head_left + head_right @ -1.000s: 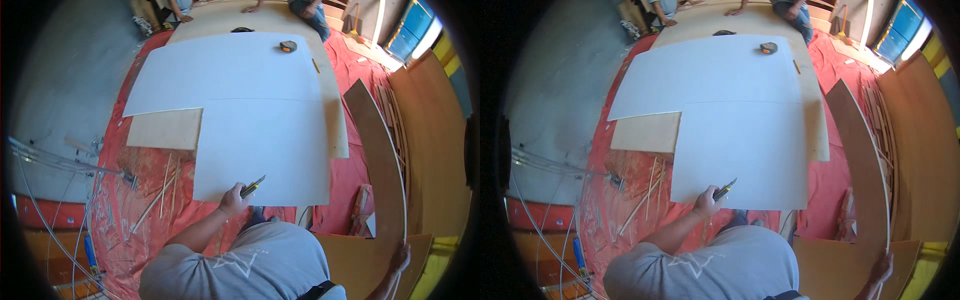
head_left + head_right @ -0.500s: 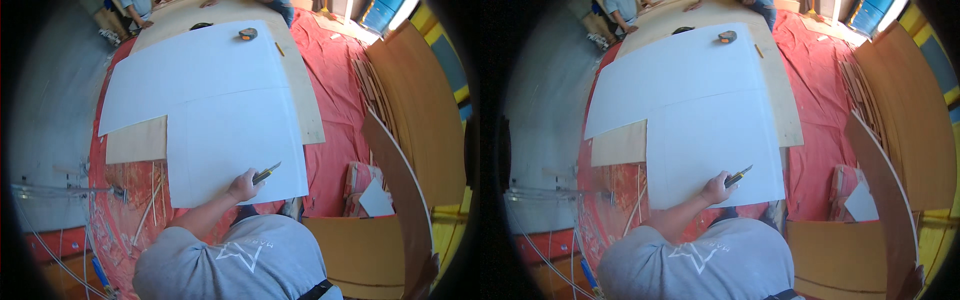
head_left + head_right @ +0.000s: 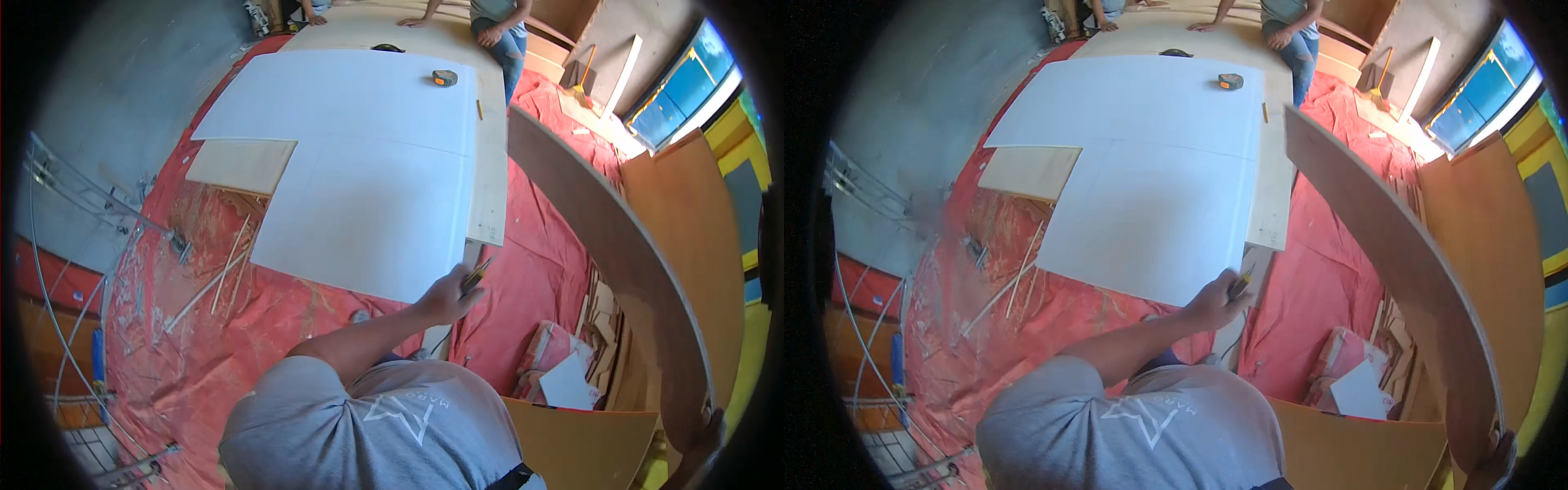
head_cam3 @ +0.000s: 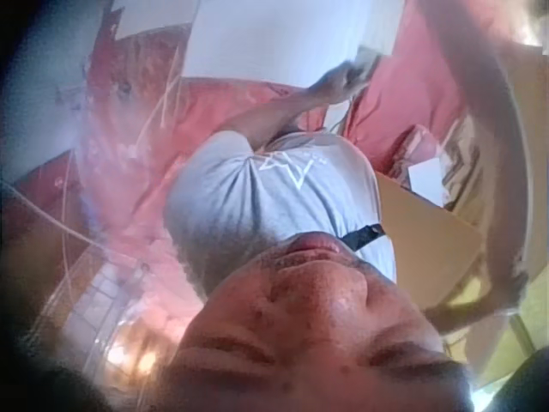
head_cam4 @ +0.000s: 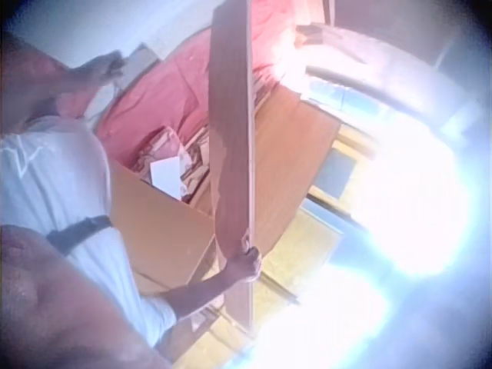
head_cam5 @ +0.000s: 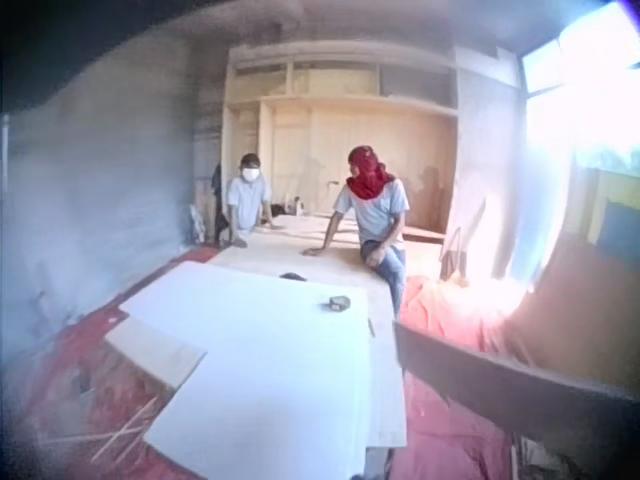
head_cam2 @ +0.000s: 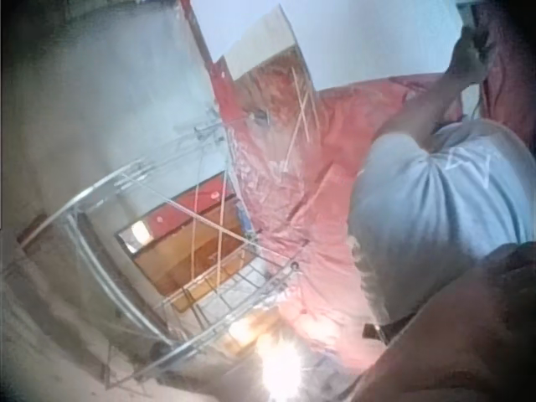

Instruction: The person uses a utility knife to cut a thin wooden board, using another wooden piece as a straight edge, and then breaks the board along the score line.

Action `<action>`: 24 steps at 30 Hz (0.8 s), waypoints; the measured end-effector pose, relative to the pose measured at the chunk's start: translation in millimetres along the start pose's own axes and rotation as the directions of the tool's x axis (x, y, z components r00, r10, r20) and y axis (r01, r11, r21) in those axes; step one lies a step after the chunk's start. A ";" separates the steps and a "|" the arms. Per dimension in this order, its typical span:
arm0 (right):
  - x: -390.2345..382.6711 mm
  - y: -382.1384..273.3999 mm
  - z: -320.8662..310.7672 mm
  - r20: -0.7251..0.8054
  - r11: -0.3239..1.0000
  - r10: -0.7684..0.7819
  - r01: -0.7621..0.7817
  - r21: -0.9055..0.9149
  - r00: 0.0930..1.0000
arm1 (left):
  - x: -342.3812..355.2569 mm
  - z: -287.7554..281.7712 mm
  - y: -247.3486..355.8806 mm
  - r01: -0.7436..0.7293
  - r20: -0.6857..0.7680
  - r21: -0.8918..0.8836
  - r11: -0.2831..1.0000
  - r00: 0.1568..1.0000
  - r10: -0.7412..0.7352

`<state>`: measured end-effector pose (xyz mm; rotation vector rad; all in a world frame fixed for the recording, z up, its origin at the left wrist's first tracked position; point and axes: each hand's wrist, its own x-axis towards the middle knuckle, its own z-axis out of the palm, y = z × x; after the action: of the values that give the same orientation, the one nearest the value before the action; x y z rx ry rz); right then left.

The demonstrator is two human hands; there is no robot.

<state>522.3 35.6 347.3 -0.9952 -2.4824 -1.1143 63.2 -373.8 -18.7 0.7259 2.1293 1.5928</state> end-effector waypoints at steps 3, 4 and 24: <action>24.2 -49.1 -7.9 -0.137 0.972 0.042 -0.009 0.237 0.990 | 47.3 37.1 54.7 -0.158 -0.238 -0.287 0.945 0.967 0.090; 30.9 -71.1 -24.6 -0.164 0.952 0.049 0.003 0.306 0.985 | 56.5 36.0 85.0 -0.143 -0.192 -0.560 0.816 0.981 0.040; -107.6 -179.4 -275.0 -0.746 0.000 -0.180 0.758 0.652 0.641 | -268.9 -206.1 178.6 -0.794 -0.890 -0.418 0.442 0.456 -0.021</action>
<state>466.4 -303.6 382.0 0.6112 -2.3038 0.3713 187.4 -654.6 210.3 0.1803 1.1360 3.4287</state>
